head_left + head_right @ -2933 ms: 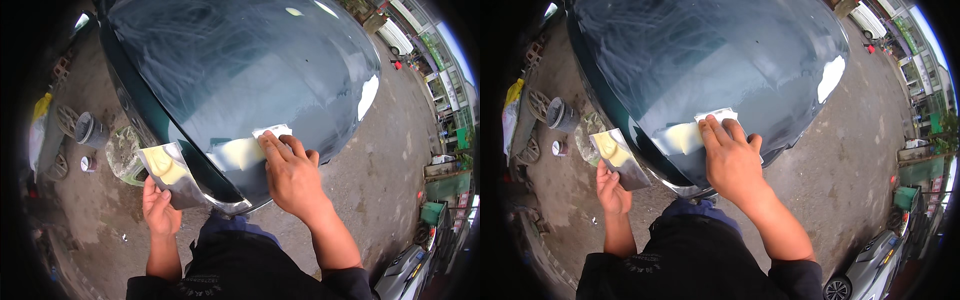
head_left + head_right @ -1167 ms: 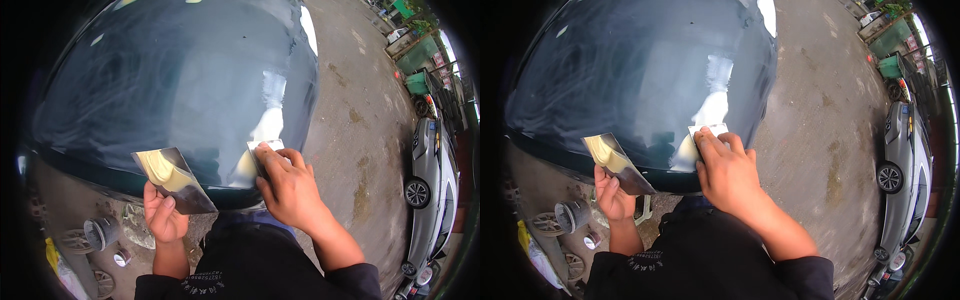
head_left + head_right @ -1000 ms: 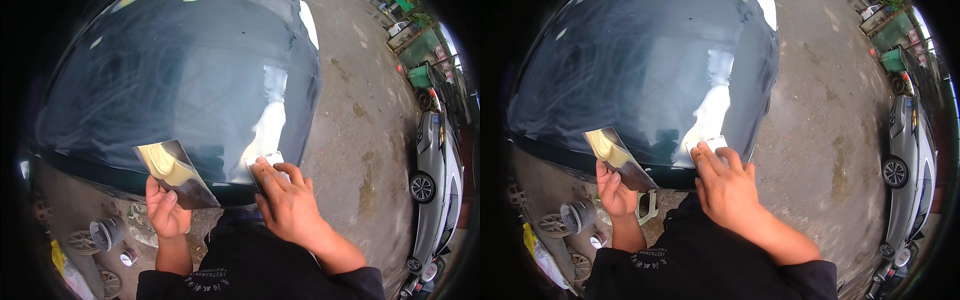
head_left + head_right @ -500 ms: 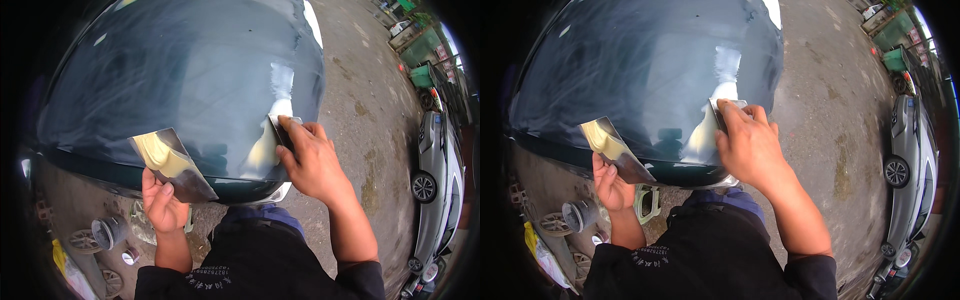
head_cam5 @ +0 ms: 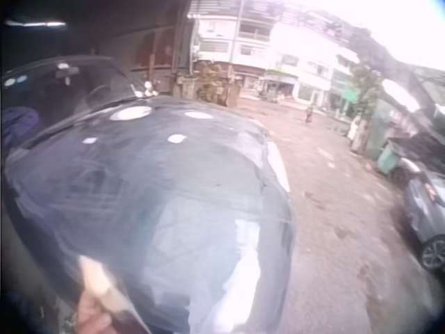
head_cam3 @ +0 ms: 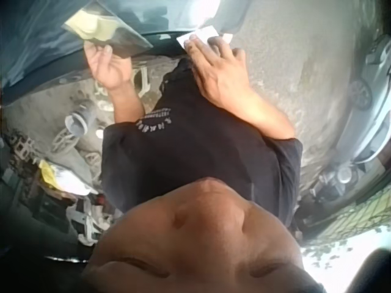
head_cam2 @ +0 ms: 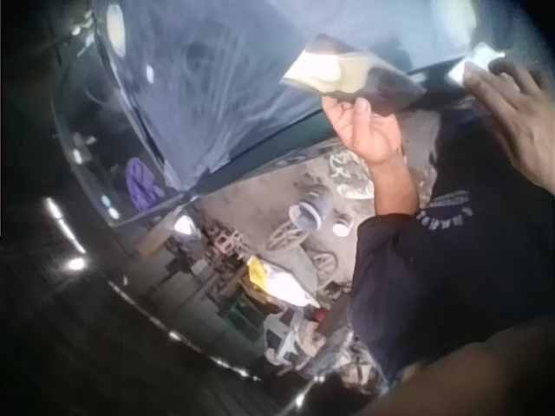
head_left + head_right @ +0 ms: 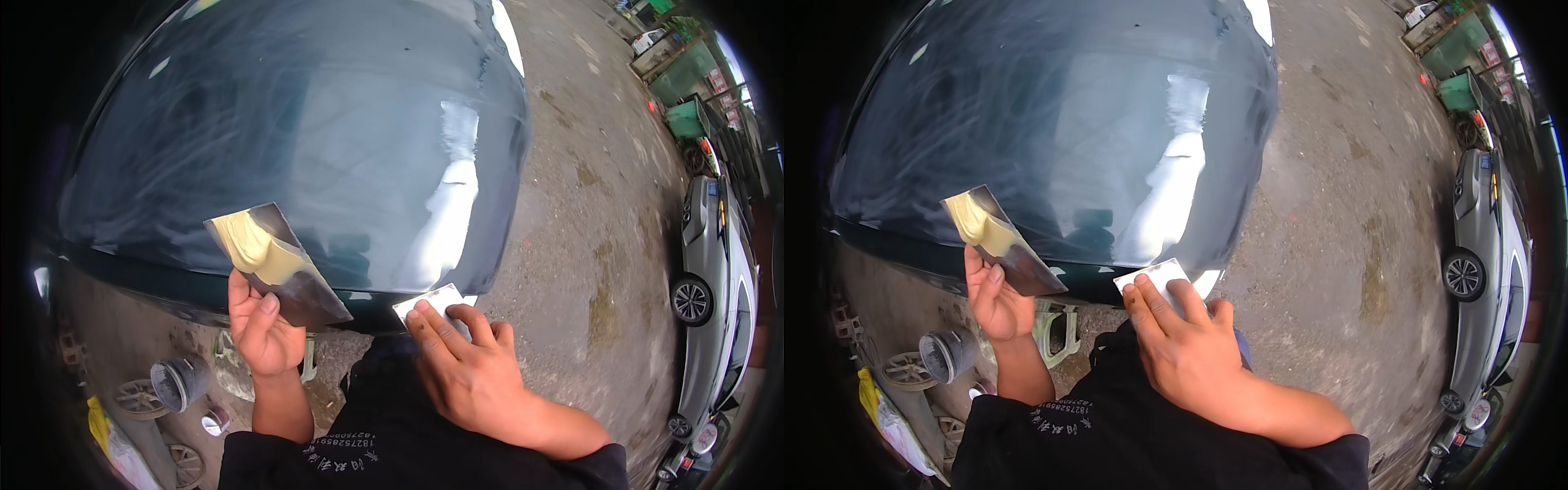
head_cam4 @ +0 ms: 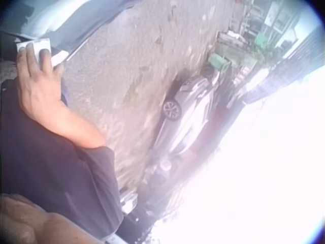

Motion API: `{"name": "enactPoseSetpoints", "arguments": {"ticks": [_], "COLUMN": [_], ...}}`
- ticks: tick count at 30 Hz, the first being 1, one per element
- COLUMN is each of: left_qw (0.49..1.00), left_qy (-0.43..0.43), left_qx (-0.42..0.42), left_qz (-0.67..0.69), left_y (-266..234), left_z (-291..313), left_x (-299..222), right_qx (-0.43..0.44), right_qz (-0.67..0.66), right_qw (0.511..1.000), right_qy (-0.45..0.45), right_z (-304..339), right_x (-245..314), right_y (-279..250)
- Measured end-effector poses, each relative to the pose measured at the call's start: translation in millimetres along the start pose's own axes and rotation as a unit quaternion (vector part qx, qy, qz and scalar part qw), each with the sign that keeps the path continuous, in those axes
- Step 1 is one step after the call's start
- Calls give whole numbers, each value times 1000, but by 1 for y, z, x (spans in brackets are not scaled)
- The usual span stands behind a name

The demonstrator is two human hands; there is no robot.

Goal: The person uses a small metal spreader to apply a yellowish body filler onto the hood of a dark-colored car. They repeatedly scoop filler from a larger metal palette and smooth it over several areas on the hood surface.

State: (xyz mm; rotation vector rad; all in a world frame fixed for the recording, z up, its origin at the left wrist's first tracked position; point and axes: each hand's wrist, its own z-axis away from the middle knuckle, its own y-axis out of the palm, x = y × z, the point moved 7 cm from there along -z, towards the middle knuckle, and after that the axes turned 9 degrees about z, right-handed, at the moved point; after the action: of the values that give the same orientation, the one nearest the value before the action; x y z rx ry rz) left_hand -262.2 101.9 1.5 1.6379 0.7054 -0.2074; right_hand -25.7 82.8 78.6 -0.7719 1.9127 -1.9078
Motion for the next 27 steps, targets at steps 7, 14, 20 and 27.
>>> {"name": "enactPoseSetpoints", "arguments": {"ticks": [7,14,20,27], "left_qw": [1000,1000,1000,999], "left_qy": [-7,-4,-13,-22], "left_qx": [-4,6,12,22], "left_qz": [-3,-8,-13,-15], "left_y": [0,0,5,13], "left_z": [3,6,-2,-3], "left_x": [0,0,7,12], "right_qx": [-28,16,26,3], "right_qz": [-44,-75,-46,-77], "right_qw": [990,994,999,987], "right_qy": [133,76,15,142], "right_z": [-58,-47,8,-47], "right_x": [-102,-65,-28,-125], "right_y": [-20,-1,3,-10]}}
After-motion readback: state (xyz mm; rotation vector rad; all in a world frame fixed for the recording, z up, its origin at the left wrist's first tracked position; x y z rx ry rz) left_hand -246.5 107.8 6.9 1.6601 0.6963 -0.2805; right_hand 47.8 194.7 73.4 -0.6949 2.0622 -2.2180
